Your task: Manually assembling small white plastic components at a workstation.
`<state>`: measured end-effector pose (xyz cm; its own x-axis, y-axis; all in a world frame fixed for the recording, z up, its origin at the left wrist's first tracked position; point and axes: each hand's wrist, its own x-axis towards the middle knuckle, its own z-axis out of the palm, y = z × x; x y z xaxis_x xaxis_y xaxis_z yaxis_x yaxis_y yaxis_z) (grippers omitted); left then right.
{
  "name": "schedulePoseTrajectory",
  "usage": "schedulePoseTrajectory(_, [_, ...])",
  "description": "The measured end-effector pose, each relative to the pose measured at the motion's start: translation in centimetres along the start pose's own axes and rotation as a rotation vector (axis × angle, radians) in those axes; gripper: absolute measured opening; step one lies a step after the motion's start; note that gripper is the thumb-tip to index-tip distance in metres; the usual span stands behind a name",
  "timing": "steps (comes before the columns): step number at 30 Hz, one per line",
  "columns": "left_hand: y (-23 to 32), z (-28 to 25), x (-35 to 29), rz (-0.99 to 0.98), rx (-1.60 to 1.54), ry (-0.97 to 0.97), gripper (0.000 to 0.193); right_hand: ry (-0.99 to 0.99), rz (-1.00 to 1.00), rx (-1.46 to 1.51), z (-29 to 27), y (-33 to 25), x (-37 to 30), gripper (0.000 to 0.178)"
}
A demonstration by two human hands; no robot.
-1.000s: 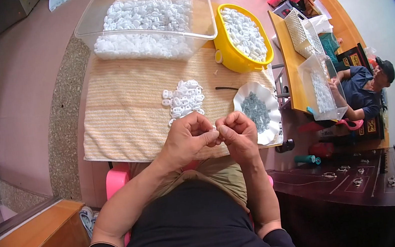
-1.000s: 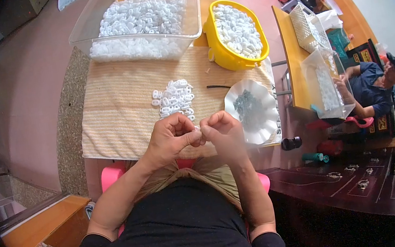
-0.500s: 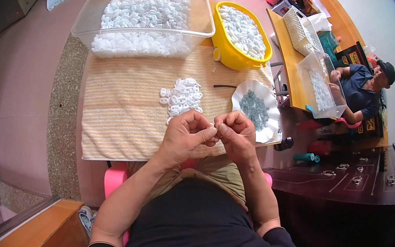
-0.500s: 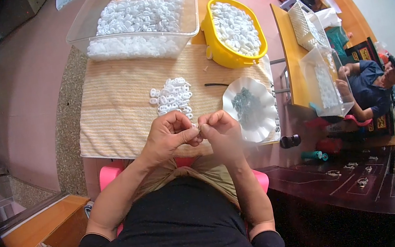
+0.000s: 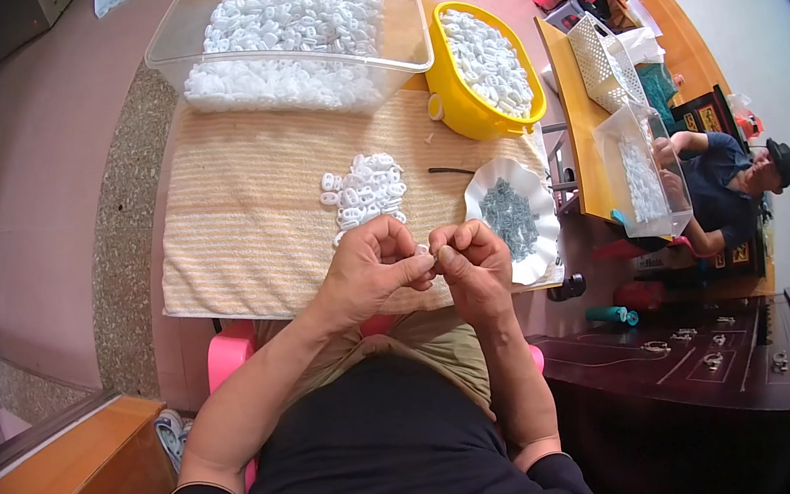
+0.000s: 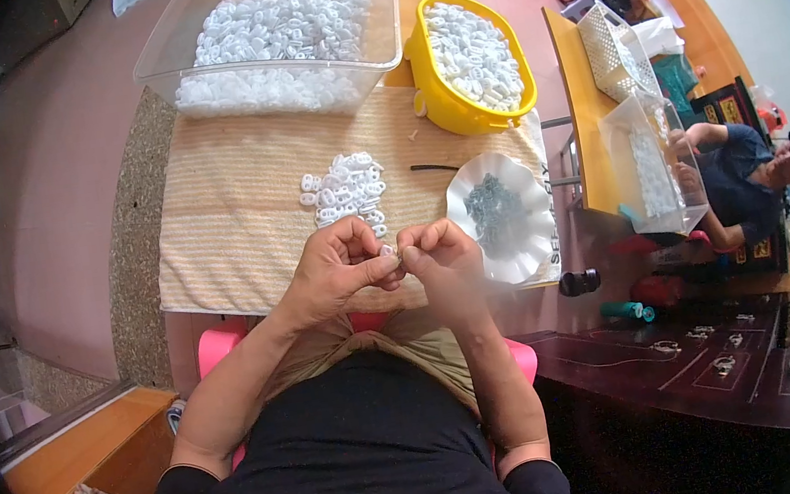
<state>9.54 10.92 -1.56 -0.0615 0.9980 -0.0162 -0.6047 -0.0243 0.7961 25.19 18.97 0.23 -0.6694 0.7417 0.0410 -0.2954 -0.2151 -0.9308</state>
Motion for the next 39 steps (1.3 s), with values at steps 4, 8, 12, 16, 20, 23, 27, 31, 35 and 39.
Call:
schedulePoseTrajectory(4, [-0.1,0.0,0.0,0.007,-0.013,-0.014,0.016,0.007,0.004,-0.006,0.0,0.0,0.0,0.02])
schedulePoseTrajectory(8, [0.0,-0.1,0.0,-0.009,-0.02,-0.015,0.016,0.007,0.016,0.005,-0.1,-0.1,-0.1,0.021])
schedulePoseTrajectory(12, [0.2,0.1,0.0,-0.009,-0.014,-0.009,0.017,0.023,0.014,-0.06,-0.1,-0.4,-0.1,0.023])
schedulePoseTrajectory(16, [0.4,0.7,-0.2,-0.009,0.053,0.059,0.019,0.02,0.002,-0.136,-0.6,-0.4,-0.1,0.023])
schedulePoseTrajectory(20, [-0.4,0.7,-0.2,0.015,0.139,0.099,0.02,-0.002,0.009,-0.129,-0.7,-0.3,-0.1,0.021])
schedulePoseTrajectory(23, [-0.7,0.6,-0.3,0.053,0.223,0.111,0.021,0.019,0.038,-0.129,-0.8,-0.2,-0.1,0.017])
schedulePoseTrajectory(27, [-0.7,0.7,-0.4,0.062,0.303,0.14,0.022,0.063,0.119,-0.146,-0.4,-0.9,0.0,0.016])
schedulePoseTrajectory(31, [-0.7,0.8,-0.4,0.072,0.367,0.152,0.024,0.038,0.14,-0.146,-0.8,-0.9,0.0,0.016])
schedulePoseTrajectory(35, [-0.8,0.7,-0.3,0.071,0.385,0.159,0.024,0.05,0.121,-0.155,-0.8,-0.7,-0.1,0.017])
schedulePoseTrajectory(39, [-0.7,0.5,-0.2,0.049,0.272,0.136,0.023,0.011,0.073,-0.199,-0.9,-0.4,-0.2,0.017])
